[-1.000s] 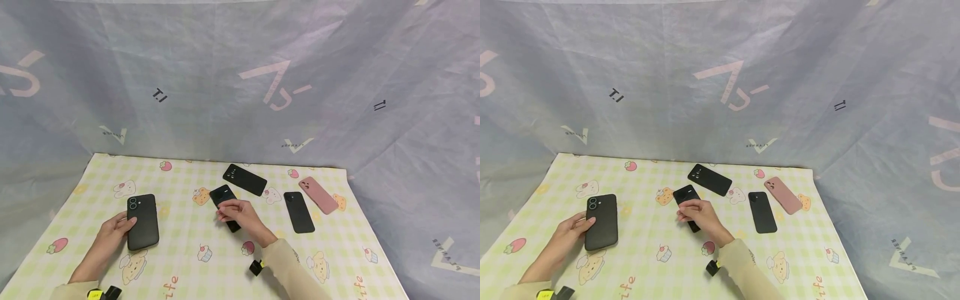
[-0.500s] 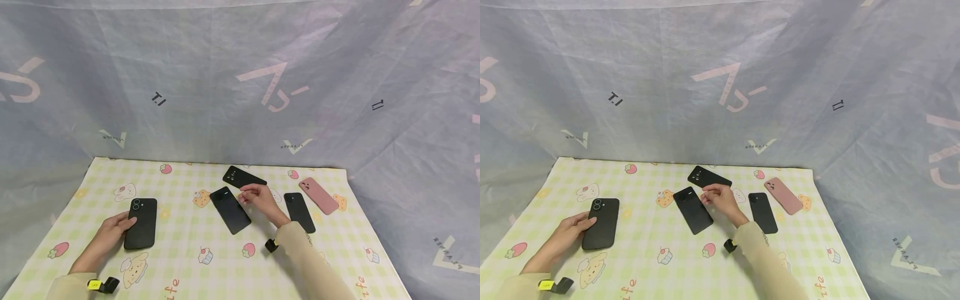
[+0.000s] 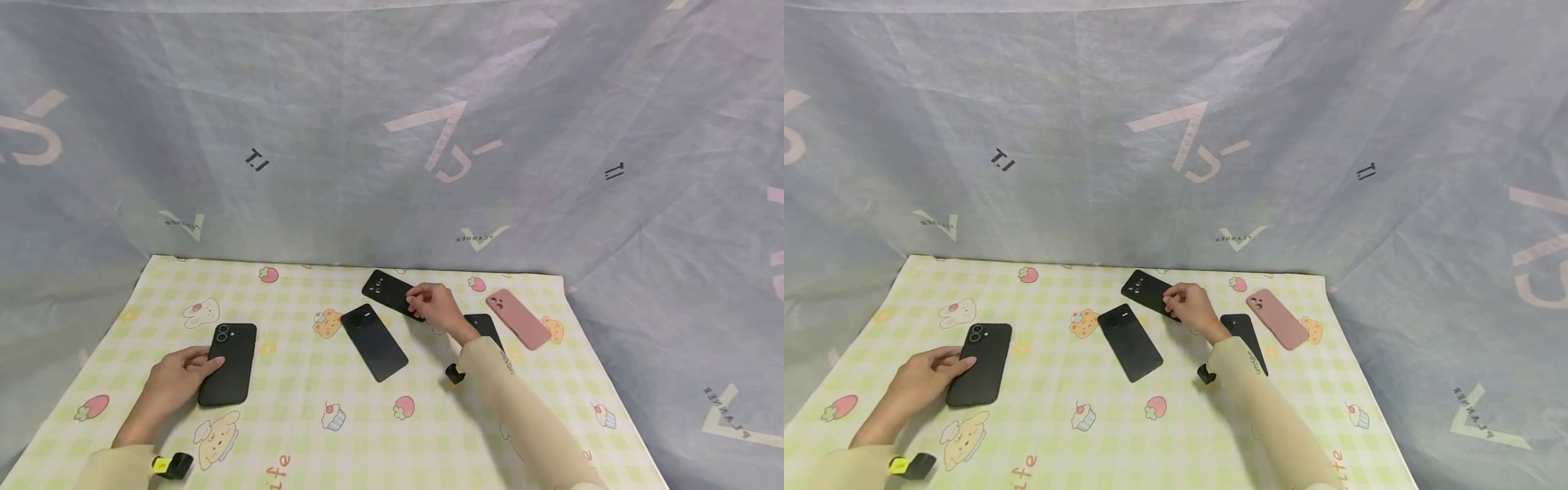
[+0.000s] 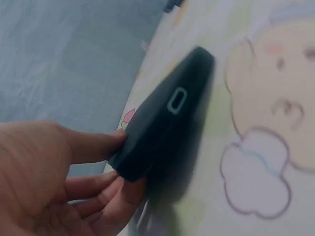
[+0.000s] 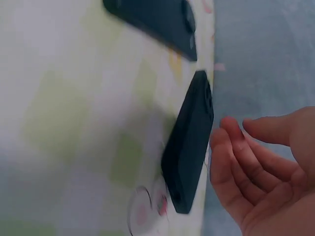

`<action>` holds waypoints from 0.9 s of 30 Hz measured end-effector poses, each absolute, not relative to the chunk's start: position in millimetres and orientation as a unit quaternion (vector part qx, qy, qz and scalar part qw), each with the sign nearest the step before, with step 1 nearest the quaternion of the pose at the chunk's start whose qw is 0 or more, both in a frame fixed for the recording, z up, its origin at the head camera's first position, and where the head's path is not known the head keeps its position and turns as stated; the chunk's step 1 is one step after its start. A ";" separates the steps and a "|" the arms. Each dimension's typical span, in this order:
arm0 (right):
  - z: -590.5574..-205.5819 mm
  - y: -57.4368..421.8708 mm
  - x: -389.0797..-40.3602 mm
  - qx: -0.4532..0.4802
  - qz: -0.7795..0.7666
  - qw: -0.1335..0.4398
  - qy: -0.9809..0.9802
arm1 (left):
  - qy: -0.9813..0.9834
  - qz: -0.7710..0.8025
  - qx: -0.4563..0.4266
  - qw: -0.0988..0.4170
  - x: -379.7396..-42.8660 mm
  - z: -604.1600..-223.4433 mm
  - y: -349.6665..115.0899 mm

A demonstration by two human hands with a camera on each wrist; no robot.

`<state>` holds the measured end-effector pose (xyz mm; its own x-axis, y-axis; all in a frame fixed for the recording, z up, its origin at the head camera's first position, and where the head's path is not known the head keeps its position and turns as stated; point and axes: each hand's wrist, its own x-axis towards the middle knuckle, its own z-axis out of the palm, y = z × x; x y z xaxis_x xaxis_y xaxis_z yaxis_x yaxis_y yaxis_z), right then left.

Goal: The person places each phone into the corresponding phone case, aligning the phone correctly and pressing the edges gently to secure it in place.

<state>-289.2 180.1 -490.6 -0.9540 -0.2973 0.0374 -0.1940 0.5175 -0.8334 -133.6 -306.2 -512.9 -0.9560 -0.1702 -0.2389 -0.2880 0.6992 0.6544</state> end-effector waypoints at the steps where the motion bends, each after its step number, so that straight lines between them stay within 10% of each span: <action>1: -490.2 181.6 -291.8 -0.148 -0.449 0.045 0.880 | 0.919 0.362 -0.132 0.078 -132.5 -512.4 -305.4; 27: -483.6 178.3 -340.1 -0.178 -0.242 0.073 0.951 | 0.924 0.325 -0.199 -0.009 -118.7 -512.3 -268.7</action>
<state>-340.1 178.3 -483.6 -0.9263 -0.3732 -0.0523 -0.3029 0.8199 -0.4858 -118.7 -268.7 -512.3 -0.9207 -0.3735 -0.1128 -0.3618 0.7091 0.6051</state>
